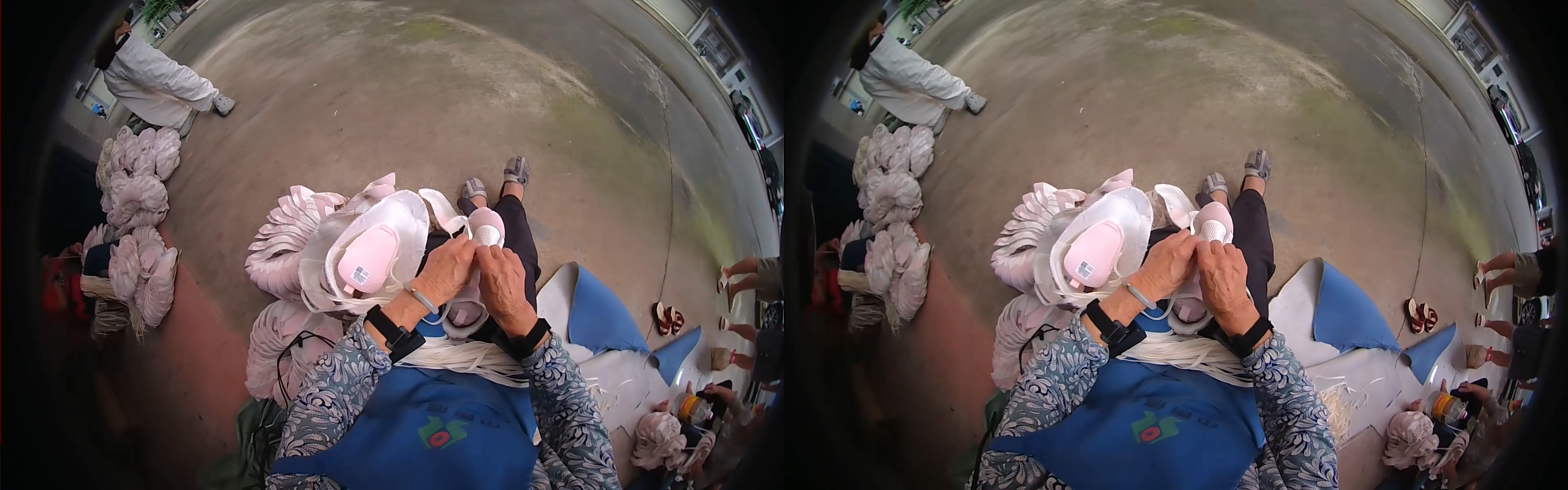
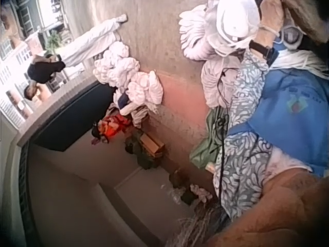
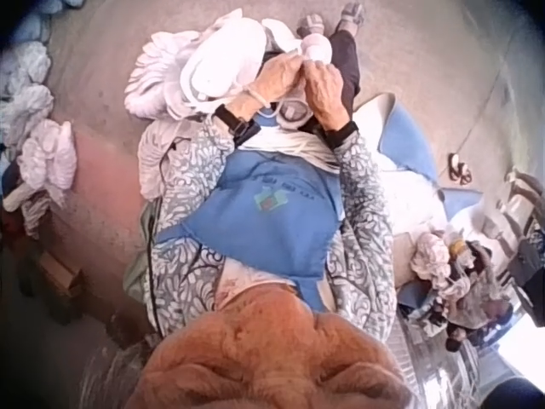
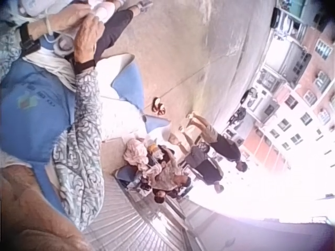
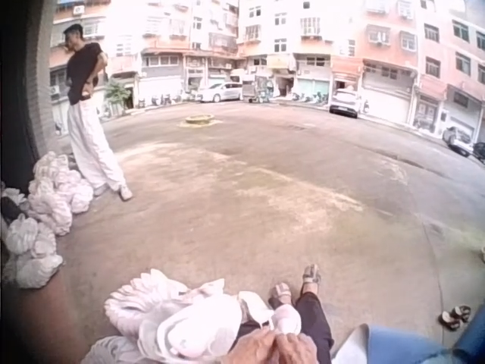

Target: The recorder is sitting outdoors and lacing a pair of white sneakers.

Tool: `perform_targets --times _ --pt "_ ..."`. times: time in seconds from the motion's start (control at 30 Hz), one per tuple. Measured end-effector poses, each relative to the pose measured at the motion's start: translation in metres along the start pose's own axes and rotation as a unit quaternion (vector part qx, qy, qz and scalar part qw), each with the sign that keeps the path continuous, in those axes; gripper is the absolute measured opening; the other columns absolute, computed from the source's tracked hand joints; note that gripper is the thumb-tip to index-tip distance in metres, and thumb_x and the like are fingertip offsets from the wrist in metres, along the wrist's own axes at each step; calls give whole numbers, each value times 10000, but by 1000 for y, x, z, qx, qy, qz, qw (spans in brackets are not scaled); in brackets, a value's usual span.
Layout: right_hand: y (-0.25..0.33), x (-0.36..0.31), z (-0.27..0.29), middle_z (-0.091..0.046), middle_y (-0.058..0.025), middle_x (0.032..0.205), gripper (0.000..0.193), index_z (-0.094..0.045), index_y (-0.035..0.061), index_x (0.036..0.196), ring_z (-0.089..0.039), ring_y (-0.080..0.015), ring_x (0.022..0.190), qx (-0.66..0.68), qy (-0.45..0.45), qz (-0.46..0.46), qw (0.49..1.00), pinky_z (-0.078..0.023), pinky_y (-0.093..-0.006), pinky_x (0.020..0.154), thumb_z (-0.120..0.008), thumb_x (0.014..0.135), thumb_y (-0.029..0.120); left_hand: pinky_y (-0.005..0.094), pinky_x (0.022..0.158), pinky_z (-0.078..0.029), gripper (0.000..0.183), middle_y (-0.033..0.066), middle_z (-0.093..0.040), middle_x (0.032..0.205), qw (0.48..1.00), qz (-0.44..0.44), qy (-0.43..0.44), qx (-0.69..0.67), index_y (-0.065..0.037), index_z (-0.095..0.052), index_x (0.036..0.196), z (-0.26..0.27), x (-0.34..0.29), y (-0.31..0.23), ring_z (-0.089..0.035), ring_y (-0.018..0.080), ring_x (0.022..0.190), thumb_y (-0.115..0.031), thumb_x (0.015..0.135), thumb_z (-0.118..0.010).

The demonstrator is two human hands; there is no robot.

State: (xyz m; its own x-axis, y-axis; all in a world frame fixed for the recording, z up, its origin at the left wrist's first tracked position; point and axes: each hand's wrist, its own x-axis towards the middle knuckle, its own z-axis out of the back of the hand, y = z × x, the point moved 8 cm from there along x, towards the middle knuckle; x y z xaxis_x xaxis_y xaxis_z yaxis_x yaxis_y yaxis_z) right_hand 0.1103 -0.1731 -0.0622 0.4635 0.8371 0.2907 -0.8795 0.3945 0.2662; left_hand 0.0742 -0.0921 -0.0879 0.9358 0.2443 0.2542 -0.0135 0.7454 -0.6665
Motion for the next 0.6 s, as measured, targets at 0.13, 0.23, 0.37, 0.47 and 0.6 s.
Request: perform_targets --times 0.13,0.23,0.37,0.47,0.6 --pt "-20 -4 0 -555 -126 827 113 -584 48 889 -577 -297 764 25 6 -82 996 -455 -401 665 -577 776 48 421 696 -499 89 164 -574 863 1000 0 17 -7 -17 -572 901 -1 3 0 -605 357 806 -77 841 -599" --pt "-24 -10 -1 -555 -122 821 78 -582 54 856 -586 -295 766 -8 29 -84 996 -459 -403 658 -578 780 71 414 696 -498 85 154 -585 867 1000 1 23 -17 -27 -577 898 -2 4 -1 -607 351 799 -72 832 -608" --pt "-17 -10 -2 -553 -107 805 71 -576 65 826 -585 -282 758 -31 3 -74 997 -442 -397 657 -591 758 75 418 695 -499 90 151 -591 858 999 1 32 -15 -26 -574 890 -2 5 -1 -609 356 796 -62 817 -612" --pt "-14 -9 -4 -555 -109 799 66 -574 63 817 -585 -279 762 -40 -2 -73 997 -432 -398 663 -596 757 79 424 695 -502 95 152 -590 852 999 4 33 -1 -27 -566 886 -1 7 0 -609 363 798 -58 811 -614" --pt "-22 -14 -4 -559 -113 798 58 -570 56 820 -588 -283 778 -4 18 -93 996 -434 -401 667 -590 775 87 430 694 -503 88 155 -589 853 999 1 48 -13 -29 -557 886 -2 9 1 -607 366 804 -59 818 -605"
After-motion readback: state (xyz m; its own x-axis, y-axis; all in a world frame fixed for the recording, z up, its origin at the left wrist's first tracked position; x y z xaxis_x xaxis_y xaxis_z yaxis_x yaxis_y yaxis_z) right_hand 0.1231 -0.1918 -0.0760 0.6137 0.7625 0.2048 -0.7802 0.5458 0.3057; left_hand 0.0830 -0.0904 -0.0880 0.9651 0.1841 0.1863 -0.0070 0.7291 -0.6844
